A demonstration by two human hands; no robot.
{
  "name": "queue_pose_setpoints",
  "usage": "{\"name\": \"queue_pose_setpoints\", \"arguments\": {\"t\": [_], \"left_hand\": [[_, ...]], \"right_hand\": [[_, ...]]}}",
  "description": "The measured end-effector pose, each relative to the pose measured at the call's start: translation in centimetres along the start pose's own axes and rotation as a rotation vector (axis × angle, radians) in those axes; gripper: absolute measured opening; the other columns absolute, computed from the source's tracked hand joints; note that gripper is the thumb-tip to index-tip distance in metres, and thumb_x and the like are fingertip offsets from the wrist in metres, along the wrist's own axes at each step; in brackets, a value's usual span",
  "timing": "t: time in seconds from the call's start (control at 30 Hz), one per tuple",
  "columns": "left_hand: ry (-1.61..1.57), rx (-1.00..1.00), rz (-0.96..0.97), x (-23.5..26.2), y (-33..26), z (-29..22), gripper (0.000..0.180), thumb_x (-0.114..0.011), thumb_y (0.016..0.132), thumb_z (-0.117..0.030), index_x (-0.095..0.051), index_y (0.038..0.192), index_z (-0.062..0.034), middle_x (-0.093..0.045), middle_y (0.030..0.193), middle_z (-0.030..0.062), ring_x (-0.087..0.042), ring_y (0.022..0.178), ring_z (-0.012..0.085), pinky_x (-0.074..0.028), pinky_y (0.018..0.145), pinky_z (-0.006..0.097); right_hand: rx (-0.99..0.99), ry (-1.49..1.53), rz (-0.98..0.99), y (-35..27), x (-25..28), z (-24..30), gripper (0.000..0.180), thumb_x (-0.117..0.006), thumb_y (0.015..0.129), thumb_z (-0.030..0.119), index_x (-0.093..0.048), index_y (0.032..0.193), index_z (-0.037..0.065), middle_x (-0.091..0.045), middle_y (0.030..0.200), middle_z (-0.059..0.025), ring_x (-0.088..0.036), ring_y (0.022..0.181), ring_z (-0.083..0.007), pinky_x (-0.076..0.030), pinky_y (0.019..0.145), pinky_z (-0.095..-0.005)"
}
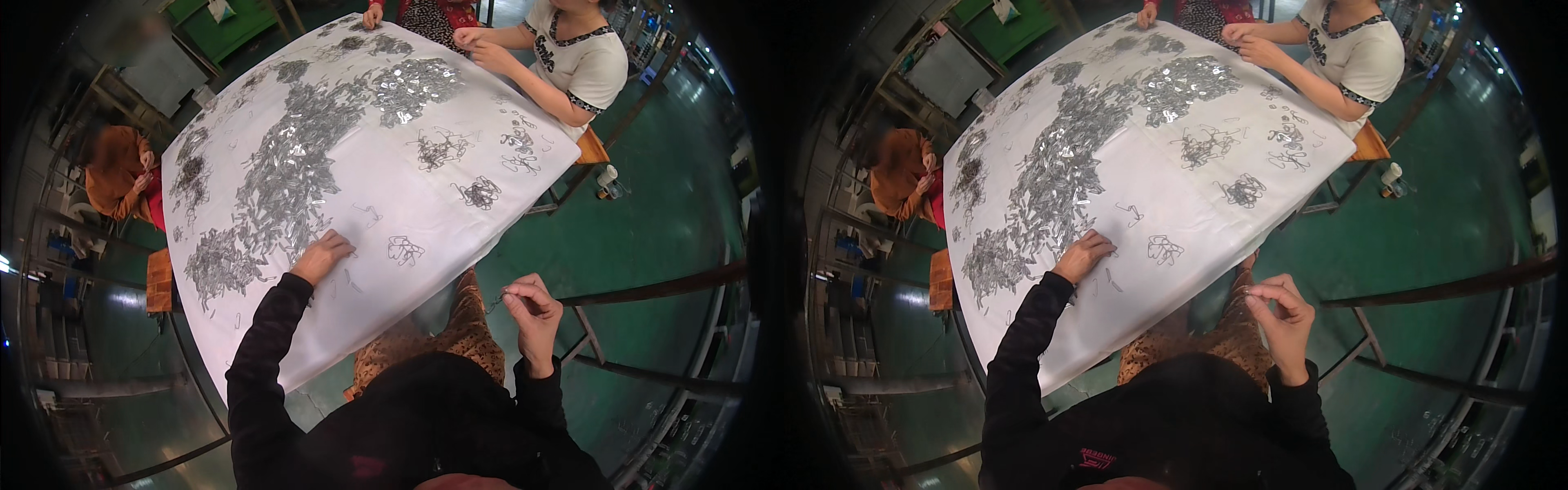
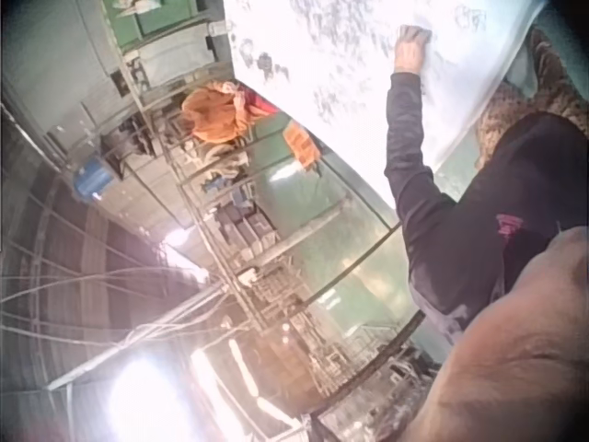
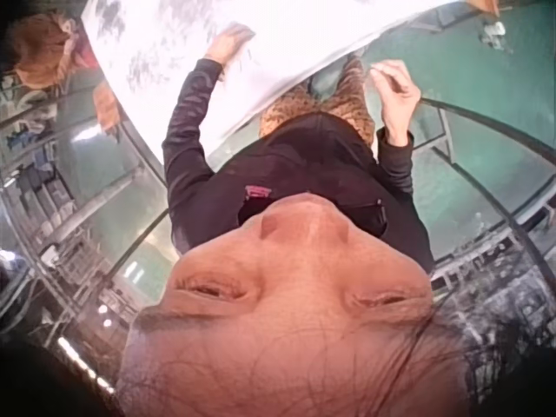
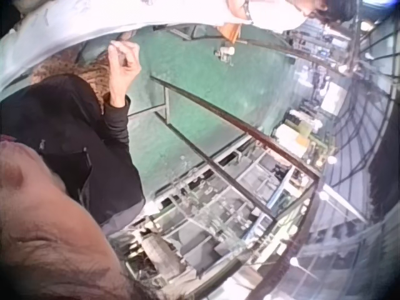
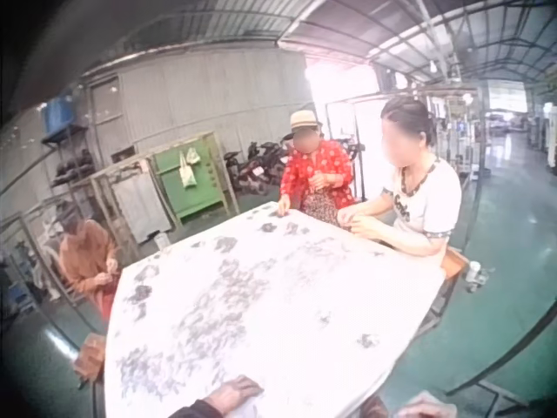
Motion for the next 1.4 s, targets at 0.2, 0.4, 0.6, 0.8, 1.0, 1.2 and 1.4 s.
{"name": "queue_pose_setpoints", "arguments": {"t": [0.2, 0.4, 0.6, 0.8, 1.0, 1.2, 1.4], "left_hand": [[0.228, -0.034, -0.077, -0.5, 0.3, -0.8, 0.013, -0.055, 0.087, -0.007, -0.060, 0.099, -0.0047, -0.059, 0.094, 0.0077, -0.056, 0.100, 0.0261, -0.051, 0.082, 0.036], [-0.034, 0.179, -0.313, 0.9, 2.3, -3.9, 0.016, -0.059, 0.088, -0.004, -0.058, 0.104, -0.0021, -0.059, 0.092, 0.0114, -0.059, 0.088, 0.0290, -0.050, 0.075, 0.037], [-0.798, 0.394, -0.379, 2.1, 7.1, -12.9, 0.016, -0.058, 0.094, -0.006, -0.058, 0.108, 0.0007, -0.067, 0.100, 0.0128, -0.066, 0.087, 0.0216, -0.051, 0.078, 0.030], [-1.656, 0.202, -0.228, 2.0, 9.5, -21.6, 0.011, -0.058, 0.096, -0.008, -0.060, 0.105, -0.0008, -0.066, 0.094, 0.0055, -0.062, 0.089, 0.0128, -0.050, 0.078, 0.025], [-1.498, 0.245, -0.194, 1.2, 9.6, -21.9, 0.012, -0.060, 0.096, -0.009, -0.061, 0.103, 0.0001, -0.062, 0.103, 0.0051, -0.061, 0.091, 0.0104, -0.050, 0.080, 0.025], [-1.543, 0.305, -0.249, -0.6, 9.4, -21.4, 0.012, -0.063, 0.092, -0.007, -0.062, 0.101, 0.0007, -0.058, 0.106, 0.0066, -0.059, 0.087, 0.0114, -0.050, 0.078, 0.025], [-1.404, 0.339, -0.449, -0.7, 8.1, -22.7, 0.011, -0.060, 0.093, -0.007, -0.059, 0.100, 0.0012, -0.061, 0.097, 0.0073, -0.060, 0.081, 0.0127, -0.049, 0.070, 0.026]], "right_hand": [[-0.048, 0.006, -0.018, -0.6, -0.3, -0.9, 0.017, -0.068, 0.077, -0.013, -0.069, 0.091, -0.004, -0.061, 0.089, -0.0049, -0.051, 0.081, -0.0113, -0.041, 0.074, -0.0230], [-0.021, -0.018, -0.045, -0.5, -1.0, -1.2, 0.014, -0.067, 0.079, -0.011, -0.069, 0.091, -0.003, -0.061, 0.091, -0.0051, -0.052, 0.080, -0.0102, -0.041, 0.071, -0.0221], [0.004, -0.217, -0.100, -0.5, -1.2, -2.4, 0.013, -0.069, 0.081, -0.006, -0.070, 0.093, -0.002, -0.065, 0.090, -0.0013, -0.052, 0.074, -0.0065, -0.040, 0.066, -0.0195], [-0.110, 0.032, -0.178, -0.7, -1.4, -4.6, 0.014, -0.068, 0.083, -0.007, -0.071, 0.096, -0.004, -0.065, 0.088, -0.0025, -0.056, 0.071, -0.0078, -0.046, 0.063, -0.0206], [-0.139, 0.108, -0.178, -0.8, -1.5, -5.1, 0.016, -0.067, 0.082, -0.010, -0.070, 0.097, -0.006, -0.065, 0.089, -0.0049, -0.061, 0.068, -0.0102, -0.050, 0.061, -0.0217], [-0.132, 0.058, -0.185, -1.2, -1.8, -5.4, 0.015, -0.066, 0.083, -0.009, -0.070, 0.098, -0.006, -0.065, 0.091, -0.0070, -0.064, 0.072, -0.0123, -0.052, 0.064, -0.0224], [0.104, -0.272, -0.052, -1.7, -3.0, -5.2, 0.019, -0.065, 0.083, -0.011, -0.070, 0.100, -0.003, -0.066, 0.096, -0.0090, -0.062, 0.078, -0.0119, -0.051, 0.065, -0.0227]]}}
Point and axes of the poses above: each hand's wrist, its own y-axis towards the middle knuckle, its own x-axis out of the back of the hand, z = x × y, the point moved 3 cm from there along y, towards the middle knuckle
